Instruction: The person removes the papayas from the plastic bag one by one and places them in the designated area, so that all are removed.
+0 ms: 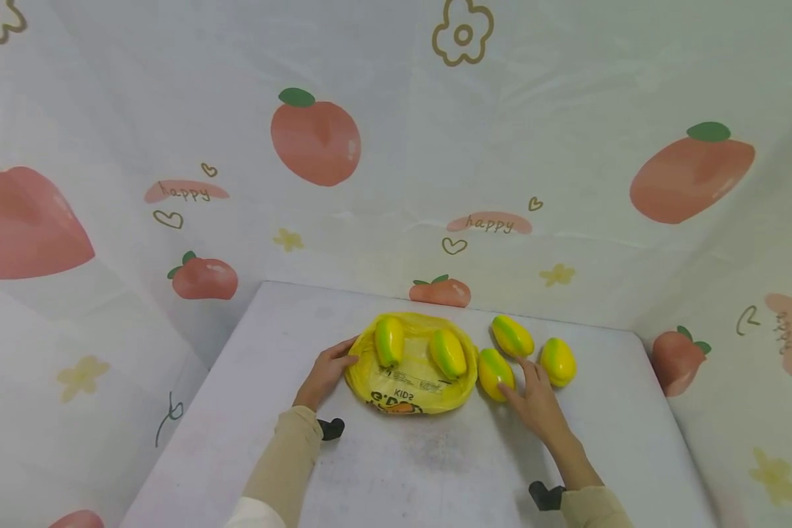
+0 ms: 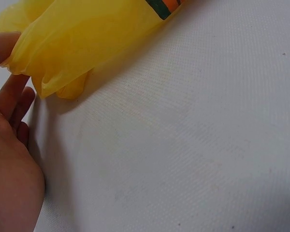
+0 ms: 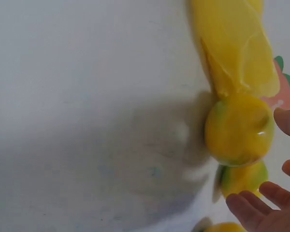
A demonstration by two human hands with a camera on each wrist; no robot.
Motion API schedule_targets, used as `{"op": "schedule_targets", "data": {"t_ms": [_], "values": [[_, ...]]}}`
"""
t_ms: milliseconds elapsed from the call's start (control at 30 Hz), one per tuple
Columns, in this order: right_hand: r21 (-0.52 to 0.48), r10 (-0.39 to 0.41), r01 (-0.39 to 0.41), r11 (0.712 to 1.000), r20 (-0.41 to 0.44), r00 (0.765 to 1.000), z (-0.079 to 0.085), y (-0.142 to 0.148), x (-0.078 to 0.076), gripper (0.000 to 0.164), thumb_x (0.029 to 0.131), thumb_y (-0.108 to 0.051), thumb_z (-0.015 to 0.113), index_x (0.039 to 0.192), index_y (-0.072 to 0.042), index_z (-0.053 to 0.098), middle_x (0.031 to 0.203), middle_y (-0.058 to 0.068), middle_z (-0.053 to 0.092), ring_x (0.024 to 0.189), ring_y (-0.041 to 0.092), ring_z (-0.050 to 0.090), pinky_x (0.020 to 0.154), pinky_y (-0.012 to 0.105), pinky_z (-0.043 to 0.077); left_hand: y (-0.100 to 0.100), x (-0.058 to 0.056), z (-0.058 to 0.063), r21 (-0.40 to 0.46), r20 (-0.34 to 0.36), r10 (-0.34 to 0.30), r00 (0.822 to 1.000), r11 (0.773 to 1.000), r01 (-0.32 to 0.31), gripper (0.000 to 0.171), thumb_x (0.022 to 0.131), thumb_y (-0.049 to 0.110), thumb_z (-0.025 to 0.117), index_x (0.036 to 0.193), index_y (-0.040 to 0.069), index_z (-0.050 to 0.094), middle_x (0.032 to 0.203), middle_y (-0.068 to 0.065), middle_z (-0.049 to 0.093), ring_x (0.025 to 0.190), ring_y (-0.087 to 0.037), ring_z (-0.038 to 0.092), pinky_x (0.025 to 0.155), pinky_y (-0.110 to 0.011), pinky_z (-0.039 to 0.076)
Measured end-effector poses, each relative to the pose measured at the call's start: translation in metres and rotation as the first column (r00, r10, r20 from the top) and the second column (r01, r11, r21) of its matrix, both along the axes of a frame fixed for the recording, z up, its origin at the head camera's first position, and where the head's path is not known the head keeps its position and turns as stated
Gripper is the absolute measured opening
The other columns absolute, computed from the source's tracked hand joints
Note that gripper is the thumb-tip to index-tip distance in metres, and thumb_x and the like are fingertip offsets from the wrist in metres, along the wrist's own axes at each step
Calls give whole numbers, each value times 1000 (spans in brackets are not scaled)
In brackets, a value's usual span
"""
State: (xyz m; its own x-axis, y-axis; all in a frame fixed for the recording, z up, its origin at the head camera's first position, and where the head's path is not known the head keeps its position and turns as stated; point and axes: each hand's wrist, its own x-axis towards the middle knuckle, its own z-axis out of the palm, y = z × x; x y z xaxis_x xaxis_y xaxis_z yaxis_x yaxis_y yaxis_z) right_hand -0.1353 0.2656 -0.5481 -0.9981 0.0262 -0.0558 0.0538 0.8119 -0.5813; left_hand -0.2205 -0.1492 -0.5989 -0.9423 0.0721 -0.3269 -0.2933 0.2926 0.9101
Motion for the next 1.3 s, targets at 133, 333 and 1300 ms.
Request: {"op": "schedule_targets", "data": {"t_ms": [133, 333, 1300], "values": [[21, 11, -10, 1000, -23, 1000, 6, -4, -2, 71, 97, -28, 68, 153, -3, 34, 151, 32, 36, 141, 50, 39, 116, 68, 37, -1, 0, 0, -6, 3, -3, 1000, 1000, 3, 51, 98, 26, 63, 148, 26, 55, 161, -2, 46, 156, -30, 30, 130, -53, 22], [73, 33, -32, 997, -21, 999, 19, -14, -2, 73, 96, -33, 70, 154, -5, 35, 149, 31, 38, 135, 48, 44, 113, 68, 41, -2, -1, -2, -1, -1, -16, 1000, 1000, 16, 51, 98, 27, 62, 148, 27, 55, 161, -1, 46, 157, -29, 30, 130, -53, 22], [435, 354, -302, 848, -41, 934, 16, -62, -17, 97, 87, -65, 67, 161, -13, 31, 167, 25, 23, 152, 54, 21, 118, 80, 19, -3, -1, -2, 7, -2, -11, 1000, 1000, 11, 51, 98, 29, 64, 148, 26, 55, 161, -1, 46, 157, -28, 30, 130, -52, 22]]}}
